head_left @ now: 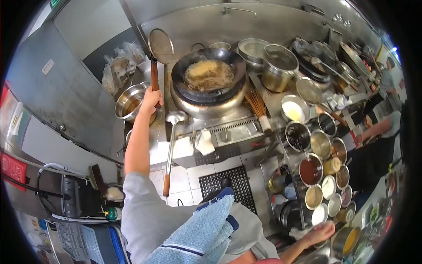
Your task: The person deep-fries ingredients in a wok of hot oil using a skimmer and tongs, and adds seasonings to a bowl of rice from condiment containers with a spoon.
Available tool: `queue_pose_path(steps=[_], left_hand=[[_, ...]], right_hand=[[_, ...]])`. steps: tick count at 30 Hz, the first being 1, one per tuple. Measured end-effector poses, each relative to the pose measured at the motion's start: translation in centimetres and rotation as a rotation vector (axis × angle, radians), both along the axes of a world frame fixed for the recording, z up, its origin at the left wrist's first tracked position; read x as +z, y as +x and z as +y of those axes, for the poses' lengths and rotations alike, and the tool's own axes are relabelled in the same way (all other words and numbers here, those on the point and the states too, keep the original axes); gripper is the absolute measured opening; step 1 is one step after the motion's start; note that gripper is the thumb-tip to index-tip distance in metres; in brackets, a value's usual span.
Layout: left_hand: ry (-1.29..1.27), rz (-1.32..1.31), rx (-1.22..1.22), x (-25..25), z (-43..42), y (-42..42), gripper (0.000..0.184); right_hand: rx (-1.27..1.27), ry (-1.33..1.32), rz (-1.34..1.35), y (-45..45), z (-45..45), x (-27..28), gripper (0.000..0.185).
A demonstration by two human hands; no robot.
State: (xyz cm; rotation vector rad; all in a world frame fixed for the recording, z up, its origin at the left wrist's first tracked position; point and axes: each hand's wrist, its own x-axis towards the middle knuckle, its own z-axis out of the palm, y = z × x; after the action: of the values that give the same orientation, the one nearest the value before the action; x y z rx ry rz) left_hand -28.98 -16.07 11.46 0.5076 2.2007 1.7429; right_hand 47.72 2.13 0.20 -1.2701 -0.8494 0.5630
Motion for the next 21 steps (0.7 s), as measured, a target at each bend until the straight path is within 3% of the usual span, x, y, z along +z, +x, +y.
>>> queue_pose_path(steps=[3,6,9,13,18,21], left_hand=[[-0.517,0.306,0.27,-0.5,3.2,-4.5,0.026],[-0.848,0.454,0.27,-9.7,4.5,-15.2,0.036],[-0.85,-0.035,0.069,-11.6,4.9,-19.3,0.036],[-0.394,0.071,0.063,-2.7,0.8,-8.6,0.026],[-0.06,-0.257,-0.029,0.7,-0.6,-2.0,0.02],[-0.292,-0.028,0.0,-1.0,1.5,0.2,0.015]], right_hand=[[0.434,-0.004,-0.122,-12.0,3.9,2.9,0.015],[0.788,-0.006,-0.11,-19.9,7.0,6.6,0.022],[0.899,0.066,-0.159,-24.5,9.4,8.6,0.022],[0.961,-0.049,-0.032,-25.0,11.3,6.3,0.023],[0.945,-0.27,-0.126,-27.9,10.4,2.9,0.022],[1.078,-0.292,-0.129,-30.1,10.1,2.9,0.022]])
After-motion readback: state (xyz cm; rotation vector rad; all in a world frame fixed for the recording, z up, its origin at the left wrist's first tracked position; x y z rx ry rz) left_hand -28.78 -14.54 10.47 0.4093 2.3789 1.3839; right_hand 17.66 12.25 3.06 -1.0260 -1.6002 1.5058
